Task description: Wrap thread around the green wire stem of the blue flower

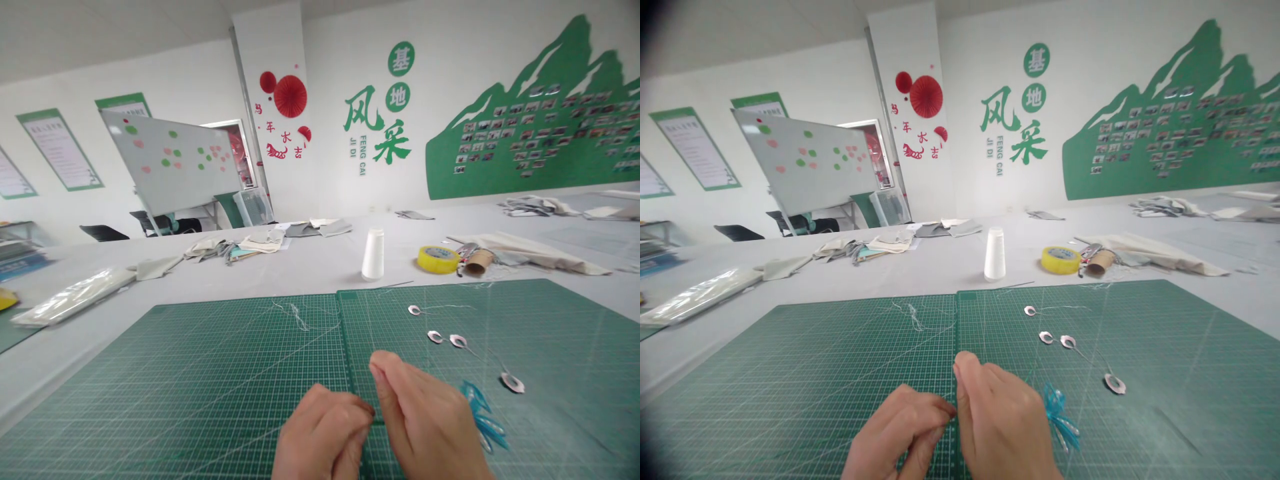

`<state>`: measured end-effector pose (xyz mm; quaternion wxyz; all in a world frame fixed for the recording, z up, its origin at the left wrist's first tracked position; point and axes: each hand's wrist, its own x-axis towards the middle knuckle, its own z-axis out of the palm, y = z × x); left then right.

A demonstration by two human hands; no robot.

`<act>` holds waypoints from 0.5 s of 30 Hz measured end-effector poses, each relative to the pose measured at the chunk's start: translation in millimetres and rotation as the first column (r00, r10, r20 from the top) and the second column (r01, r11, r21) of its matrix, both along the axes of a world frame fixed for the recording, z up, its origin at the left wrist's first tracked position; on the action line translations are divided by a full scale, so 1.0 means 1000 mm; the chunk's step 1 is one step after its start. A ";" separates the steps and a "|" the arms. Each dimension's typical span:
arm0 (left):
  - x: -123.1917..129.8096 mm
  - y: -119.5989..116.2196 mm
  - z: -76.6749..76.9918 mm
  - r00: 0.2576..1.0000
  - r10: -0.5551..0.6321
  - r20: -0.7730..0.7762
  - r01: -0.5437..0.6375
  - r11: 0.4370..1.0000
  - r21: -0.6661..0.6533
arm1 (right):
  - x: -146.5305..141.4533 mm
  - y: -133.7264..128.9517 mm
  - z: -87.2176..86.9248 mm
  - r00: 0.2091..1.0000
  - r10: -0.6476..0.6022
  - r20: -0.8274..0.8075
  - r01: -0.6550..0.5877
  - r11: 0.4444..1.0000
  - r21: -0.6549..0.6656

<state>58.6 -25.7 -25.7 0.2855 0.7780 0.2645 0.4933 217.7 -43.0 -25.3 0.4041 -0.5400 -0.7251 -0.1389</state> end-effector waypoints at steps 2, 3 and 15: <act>-0.004 0.003 0.004 0.999 -0.028 -0.031 0.027 0.999 -0.025 | 0.003 0.000 -0.001 1.000 -0.003 0.028 0.002 1.000 0.016; -0.007 0.004 0.006 0.998 -0.036 -0.045 0.034 0.999 -0.037 | 0.004 0.001 -0.001 0.999 -0.006 0.037 0.005 1.000 0.023; -0.018 0.012 0.007 0.917 -0.057 -0.395 0.036 0.998 -0.060 | -0.002 0.000 -0.006 0.967 0.021 0.254 -0.053 0.992 0.118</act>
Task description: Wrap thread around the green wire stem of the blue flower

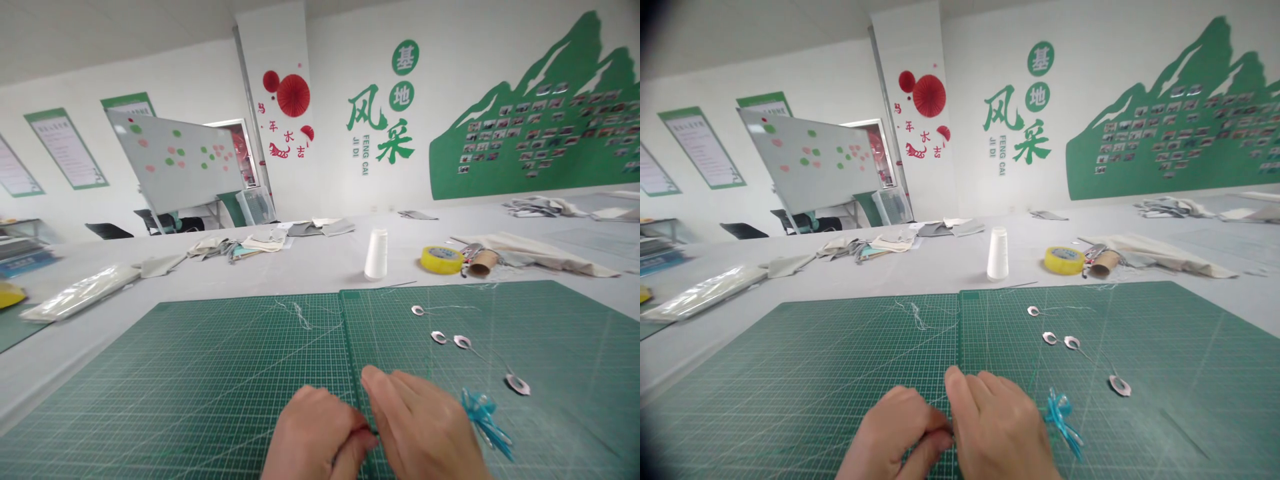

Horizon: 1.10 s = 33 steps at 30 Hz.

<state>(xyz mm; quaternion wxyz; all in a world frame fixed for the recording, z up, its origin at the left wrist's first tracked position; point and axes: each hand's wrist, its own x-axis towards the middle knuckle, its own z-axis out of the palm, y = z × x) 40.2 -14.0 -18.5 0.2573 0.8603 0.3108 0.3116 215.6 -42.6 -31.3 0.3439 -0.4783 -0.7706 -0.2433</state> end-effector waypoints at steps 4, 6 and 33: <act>0.006 -0.004 -0.005 0.999 0.030 0.028 -0.023 0.974 -0.223 | 0.002 -0.001 -0.002 1.000 0.002 0.024 -0.002 1.000 0.013; 0.007 -0.005 -0.005 0.997 0.036 0.072 -0.015 0.959 -0.284 | 0.003 0.000 -0.003 1.000 0.005 0.022 -0.005 1.000 0.014; -0.013 0.007 0.003 0.933 0.359 -0.001 -0.359 0.933 -0.009 | 0.001 -0.001 0.013 0.978 0.207 0.036 -0.210 0.972 0.105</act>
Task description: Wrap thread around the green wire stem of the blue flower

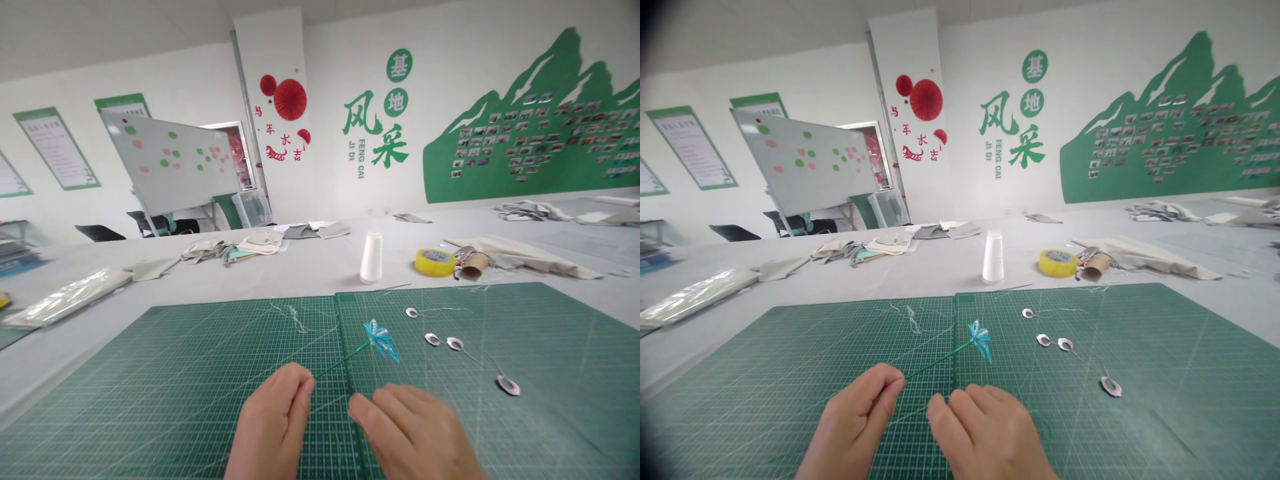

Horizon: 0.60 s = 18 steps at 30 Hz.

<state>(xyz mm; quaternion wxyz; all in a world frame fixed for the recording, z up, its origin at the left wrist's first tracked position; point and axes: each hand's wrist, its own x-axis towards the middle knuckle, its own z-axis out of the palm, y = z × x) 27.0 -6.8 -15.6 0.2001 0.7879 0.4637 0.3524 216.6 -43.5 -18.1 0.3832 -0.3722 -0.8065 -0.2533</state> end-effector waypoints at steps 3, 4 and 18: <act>-0.001 0.000 0.002 0.999 0.050 0.018 -0.049 0.998 -0.039 | -0.001 0.002 -0.002 1.000 0.017 0.009 -0.017 0.999 -0.029; -0.001 0.001 0.002 0.998 0.055 0.017 -0.054 0.998 -0.044 | -0.001 0.002 -0.002 1.000 0.013 0.002 -0.013 0.999 -0.041; -0.007 0.003 0.005 0.998 -0.039 -0.058 0.041 0.999 0.024 | 0.044 -0.007 0.024 0.990 -0.058 -0.126 0.050 0.996 -0.070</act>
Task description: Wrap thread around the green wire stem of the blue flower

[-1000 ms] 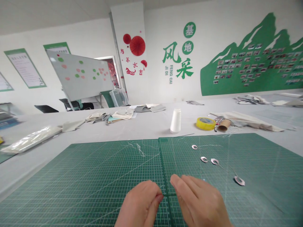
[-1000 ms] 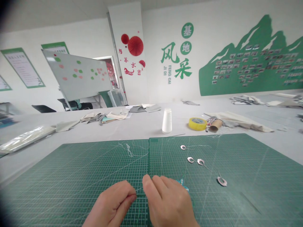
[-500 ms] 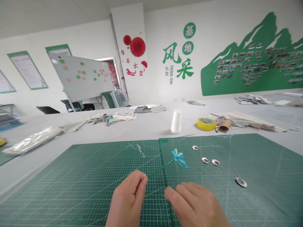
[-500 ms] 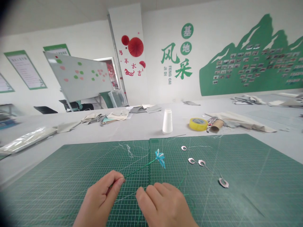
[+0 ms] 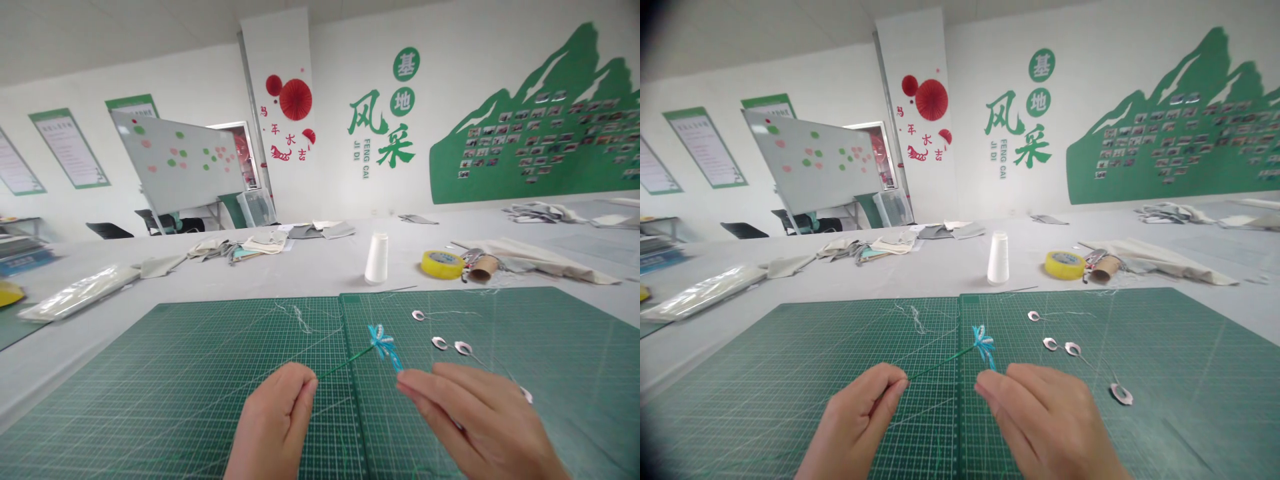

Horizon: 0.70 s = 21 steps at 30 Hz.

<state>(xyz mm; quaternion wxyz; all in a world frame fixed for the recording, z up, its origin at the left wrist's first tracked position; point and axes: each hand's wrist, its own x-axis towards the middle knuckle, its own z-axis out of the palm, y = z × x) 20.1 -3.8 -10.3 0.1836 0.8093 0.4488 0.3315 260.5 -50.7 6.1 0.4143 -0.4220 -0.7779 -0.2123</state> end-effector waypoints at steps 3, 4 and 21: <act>-0.007 0.004 0.005 0.974 -0.216 -0.069 0.215 0.976 -0.014 | 0.018 -0.002 0.008 0.994 -0.021 -0.107 0.008 0.993 -0.116; -0.009 0.005 0.007 0.952 -0.296 -0.076 0.293 0.955 -0.047 | 0.024 -0.002 0.009 0.986 -0.031 -0.162 0.002 0.984 -0.179; -0.004 -0.006 0.008 0.739 -0.094 0.668 0.565 0.626 -0.537 | 0.001 0.030 -0.037 0.922 -0.208 -0.326 -0.053 0.767 -0.639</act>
